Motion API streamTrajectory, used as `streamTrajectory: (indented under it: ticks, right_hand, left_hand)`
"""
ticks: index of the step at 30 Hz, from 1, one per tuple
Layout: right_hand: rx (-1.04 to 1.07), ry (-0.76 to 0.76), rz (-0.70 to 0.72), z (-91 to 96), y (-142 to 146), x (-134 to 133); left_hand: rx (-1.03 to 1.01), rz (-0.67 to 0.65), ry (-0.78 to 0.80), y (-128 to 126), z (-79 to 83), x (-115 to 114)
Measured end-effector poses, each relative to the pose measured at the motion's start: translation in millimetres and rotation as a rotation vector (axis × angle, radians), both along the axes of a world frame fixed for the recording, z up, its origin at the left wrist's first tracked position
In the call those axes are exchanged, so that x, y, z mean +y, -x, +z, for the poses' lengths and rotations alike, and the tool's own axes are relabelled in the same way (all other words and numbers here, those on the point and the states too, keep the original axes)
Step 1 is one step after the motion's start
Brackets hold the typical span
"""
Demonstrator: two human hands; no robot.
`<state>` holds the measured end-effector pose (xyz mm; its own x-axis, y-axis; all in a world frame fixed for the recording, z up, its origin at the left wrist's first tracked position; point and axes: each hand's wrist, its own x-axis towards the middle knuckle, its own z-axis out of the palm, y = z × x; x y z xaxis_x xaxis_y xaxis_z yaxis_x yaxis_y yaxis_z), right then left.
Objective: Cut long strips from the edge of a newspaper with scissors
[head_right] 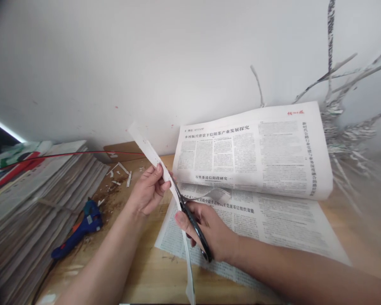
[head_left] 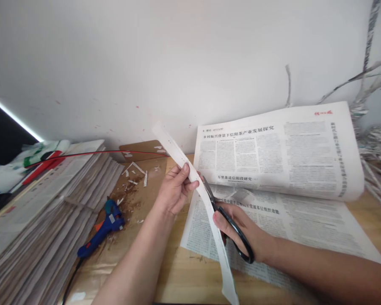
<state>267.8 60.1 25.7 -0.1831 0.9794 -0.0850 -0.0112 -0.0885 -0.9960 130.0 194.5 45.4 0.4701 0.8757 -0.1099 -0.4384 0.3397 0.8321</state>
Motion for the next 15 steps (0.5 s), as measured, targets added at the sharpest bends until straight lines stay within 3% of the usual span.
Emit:
streamTrajectory:
  ticks: [5, 10, 15]
  right_hand:
    - [-0.009, -0.089, -0.039, -3.8, -2.2, 1.7]
    - [0.151, 0.026, -0.046, -9.6, -1.1, 0.9]
    - [0.096, 0.030, -0.031, -4.7, -1.4, -0.5]
  left_hand:
    - [0.026, -0.091, 0.025, -5.2, -8.1, -5.4]
    - [0.016, -0.092, 0.013, -6.9, -12.6, -5.1]
    - [0.013, -0.055, 0.019, -8.5, -9.0, -4.6]
